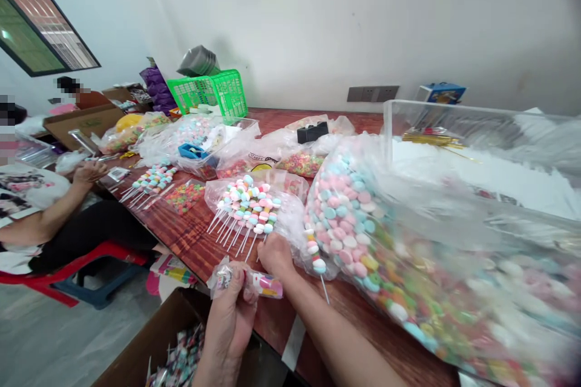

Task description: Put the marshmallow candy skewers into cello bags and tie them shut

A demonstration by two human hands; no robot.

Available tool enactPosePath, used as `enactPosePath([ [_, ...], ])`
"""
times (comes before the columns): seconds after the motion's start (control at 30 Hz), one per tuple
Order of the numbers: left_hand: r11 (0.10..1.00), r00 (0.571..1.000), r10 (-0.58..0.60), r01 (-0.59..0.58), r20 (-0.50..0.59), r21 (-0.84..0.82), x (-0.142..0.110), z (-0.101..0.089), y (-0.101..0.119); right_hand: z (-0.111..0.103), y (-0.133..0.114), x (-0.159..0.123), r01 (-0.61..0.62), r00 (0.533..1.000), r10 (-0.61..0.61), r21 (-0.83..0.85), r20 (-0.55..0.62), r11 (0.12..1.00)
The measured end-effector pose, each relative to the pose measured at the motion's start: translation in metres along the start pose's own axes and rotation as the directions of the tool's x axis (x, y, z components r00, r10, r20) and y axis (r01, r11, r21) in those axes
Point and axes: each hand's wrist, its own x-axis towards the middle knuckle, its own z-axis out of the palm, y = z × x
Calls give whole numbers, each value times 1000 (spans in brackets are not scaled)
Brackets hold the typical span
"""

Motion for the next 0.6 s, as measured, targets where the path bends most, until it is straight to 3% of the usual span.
enactPosePath([
  [0.13,1000,999,29,-29,-14,11,11,5,-2,-3,11,-4,-3,1000,3,-3,-21,1000],
  [0.2,994,994,93,-96,60,50,28,16,2,-5,14,-5,3,999,-3,3,-32,1000],
  [0.3,953,955,158,-214,251,213,72,48,13,-7,16,-7,-1,999,2,17,-54,1000],
  [0.37,808,919,158,-331,361,488,108,76,17,-8,15,-7,-11,998,13,36,-66,999],
  [0.47,652,914,94,-355,394,670,158,114,14,-11,13,-8,-13,997,20,87,-81,996],
  [0.6,421,922,-24,-342,387,840,197,137,0,-14,14,-6,6,991,17,166,-133,986],
])
